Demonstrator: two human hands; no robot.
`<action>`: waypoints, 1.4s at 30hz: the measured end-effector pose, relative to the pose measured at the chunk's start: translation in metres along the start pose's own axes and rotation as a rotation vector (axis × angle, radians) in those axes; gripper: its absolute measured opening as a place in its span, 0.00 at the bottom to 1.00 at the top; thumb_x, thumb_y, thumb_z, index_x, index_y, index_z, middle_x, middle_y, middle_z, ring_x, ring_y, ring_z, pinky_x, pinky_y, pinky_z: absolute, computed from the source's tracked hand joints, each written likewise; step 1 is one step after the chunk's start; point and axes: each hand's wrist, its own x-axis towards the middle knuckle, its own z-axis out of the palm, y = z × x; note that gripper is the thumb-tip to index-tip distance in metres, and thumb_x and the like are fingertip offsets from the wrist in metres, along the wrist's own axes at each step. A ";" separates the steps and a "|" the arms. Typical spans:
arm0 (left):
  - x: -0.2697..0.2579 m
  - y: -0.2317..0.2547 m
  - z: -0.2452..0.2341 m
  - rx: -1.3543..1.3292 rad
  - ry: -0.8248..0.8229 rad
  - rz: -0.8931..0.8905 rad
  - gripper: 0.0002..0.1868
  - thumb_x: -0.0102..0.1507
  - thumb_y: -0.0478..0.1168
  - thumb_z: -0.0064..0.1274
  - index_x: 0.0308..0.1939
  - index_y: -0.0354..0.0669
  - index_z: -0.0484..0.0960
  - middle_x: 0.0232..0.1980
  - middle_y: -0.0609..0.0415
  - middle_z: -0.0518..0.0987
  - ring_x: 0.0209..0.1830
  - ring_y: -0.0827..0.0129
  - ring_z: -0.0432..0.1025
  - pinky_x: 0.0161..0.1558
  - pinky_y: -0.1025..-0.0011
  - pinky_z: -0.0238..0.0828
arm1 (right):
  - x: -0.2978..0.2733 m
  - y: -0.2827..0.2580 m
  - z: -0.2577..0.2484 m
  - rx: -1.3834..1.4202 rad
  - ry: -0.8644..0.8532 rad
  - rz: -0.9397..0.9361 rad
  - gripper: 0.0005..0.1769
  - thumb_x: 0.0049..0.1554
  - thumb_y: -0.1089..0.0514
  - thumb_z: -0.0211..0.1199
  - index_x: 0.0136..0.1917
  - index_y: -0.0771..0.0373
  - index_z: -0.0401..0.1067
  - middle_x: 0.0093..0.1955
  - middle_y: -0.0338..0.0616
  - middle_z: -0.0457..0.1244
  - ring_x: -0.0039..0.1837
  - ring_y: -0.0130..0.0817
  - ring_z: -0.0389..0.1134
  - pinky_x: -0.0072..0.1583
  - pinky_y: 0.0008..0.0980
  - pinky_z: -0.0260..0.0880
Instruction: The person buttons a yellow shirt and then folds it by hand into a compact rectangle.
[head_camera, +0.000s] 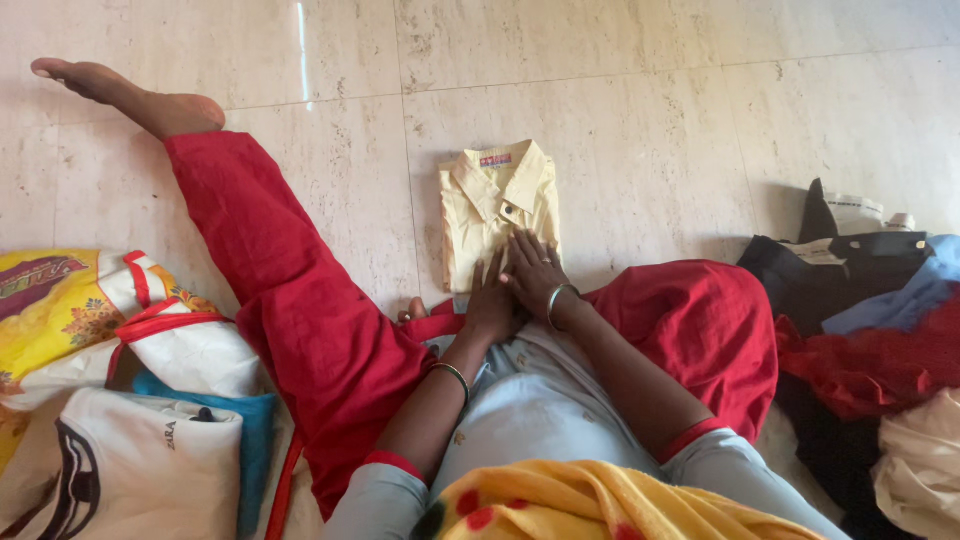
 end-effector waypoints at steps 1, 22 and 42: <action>0.002 0.000 -0.001 -0.039 -0.046 -0.026 0.46 0.61 0.60 0.52 0.80 0.53 0.55 0.84 0.50 0.46 0.84 0.52 0.32 0.77 0.43 0.25 | -0.001 -0.004 0.001 -0.074 0.032 0.028 0.47 0.65 0.34 0.46 0.83 0.67 0.38 0.87 0.55 0.33 0.86 0.49 0.29 0.80 0.56 0.31; -0.001 -0.010 -0.011 -0.067 0.106 -0.103 0.33 0.60 0.42 0.53 0.70 0.44 0.66 0.83 0.40 0.48 0.84 0.43 0.36 0.78 0.42 0.31 | 0.024 -0.010 -0.012 -0.040 0.008 0.398 0.49 0.63 0.28 0.36 0.85 0.58 0.31 0.88 0.45 0.24 0.87 0.41 0.19 0.76 0.74 0.21; -0.009 0.012 -0.024 0.099 -0.164 -0.010 0.41 0.65 0.55 0.45 0.79 0.48 0.53 0.84 0.48 0.43 0.84 0.48 0.32 0.77 0.42 0.26 | 0.009 -0.012 0.013 -0.053 0.029 0.139 0.53 0.63 0.28 0.46 0.83 0.66 0.34 0.86 0.59 0.31 0.86 0.53 0.28 0.79 0.60 0.28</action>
